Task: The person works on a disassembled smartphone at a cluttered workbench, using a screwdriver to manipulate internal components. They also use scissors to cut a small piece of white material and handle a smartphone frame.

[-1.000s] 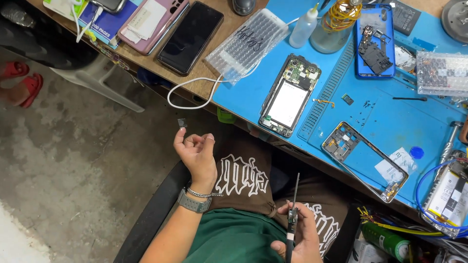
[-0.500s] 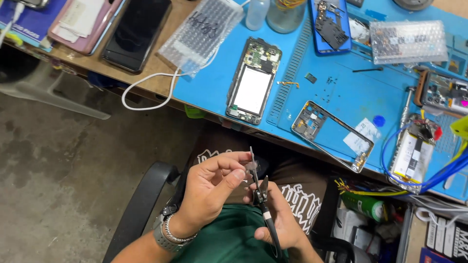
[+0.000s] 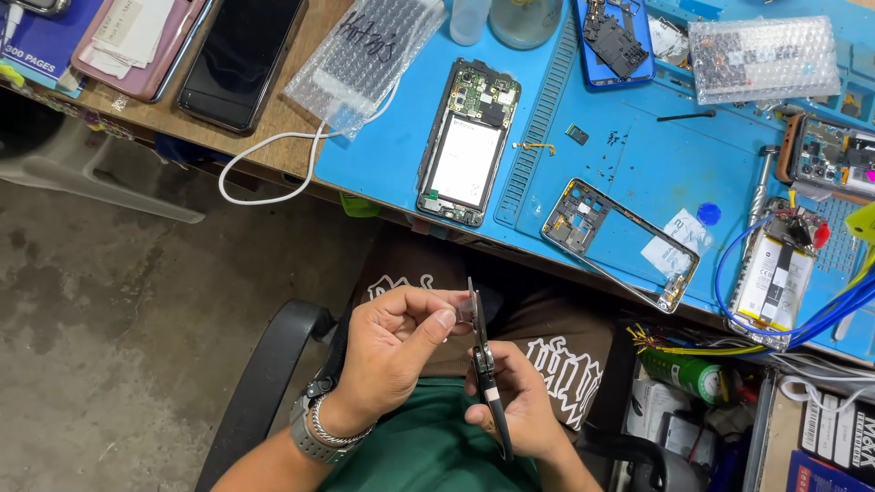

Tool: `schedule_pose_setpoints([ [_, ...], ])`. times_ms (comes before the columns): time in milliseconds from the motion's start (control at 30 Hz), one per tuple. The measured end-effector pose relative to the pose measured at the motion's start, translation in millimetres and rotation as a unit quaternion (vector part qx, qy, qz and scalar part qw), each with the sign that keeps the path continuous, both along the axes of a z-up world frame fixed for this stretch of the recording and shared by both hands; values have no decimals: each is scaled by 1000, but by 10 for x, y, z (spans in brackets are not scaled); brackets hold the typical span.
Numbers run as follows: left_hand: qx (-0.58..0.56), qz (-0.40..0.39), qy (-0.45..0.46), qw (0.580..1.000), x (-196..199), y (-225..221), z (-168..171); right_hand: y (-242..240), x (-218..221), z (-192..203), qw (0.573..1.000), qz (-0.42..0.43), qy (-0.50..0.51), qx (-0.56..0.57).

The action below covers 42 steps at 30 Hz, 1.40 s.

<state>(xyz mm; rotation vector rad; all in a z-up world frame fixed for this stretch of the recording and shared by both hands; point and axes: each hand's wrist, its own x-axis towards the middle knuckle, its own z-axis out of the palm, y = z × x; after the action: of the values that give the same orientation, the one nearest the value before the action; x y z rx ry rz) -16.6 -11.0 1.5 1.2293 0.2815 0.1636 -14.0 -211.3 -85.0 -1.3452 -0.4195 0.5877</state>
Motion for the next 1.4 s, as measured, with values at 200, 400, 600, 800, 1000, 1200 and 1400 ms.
schedule_pose_setpoints([
  [200,-20,5,6,1000,-23,10,-44,26,-65,-125,999,-12,19,31],
  [400,-56,-4,46,997,-36,37,-92,5,20,4,999,28,-1,26],
  [600,-47,1,51,998,-6,22,-74,6,36,22,999,37,-20,4],
  [800,-36,2,52,998,4,37,-48,6,-8,-59,1000,24,-19,0],
  [1000,-29,0,12,1000,21,55,-41,26,-20,-69,1000,10,-21,11],
  [1200,-17,1,13,1000,40,57,-14,5,-36,-119,1000,3,-12,2],
  [1400,-6,0,20,1000,48,56,-16,0,-31,-114,1000,1,-13,3],
])
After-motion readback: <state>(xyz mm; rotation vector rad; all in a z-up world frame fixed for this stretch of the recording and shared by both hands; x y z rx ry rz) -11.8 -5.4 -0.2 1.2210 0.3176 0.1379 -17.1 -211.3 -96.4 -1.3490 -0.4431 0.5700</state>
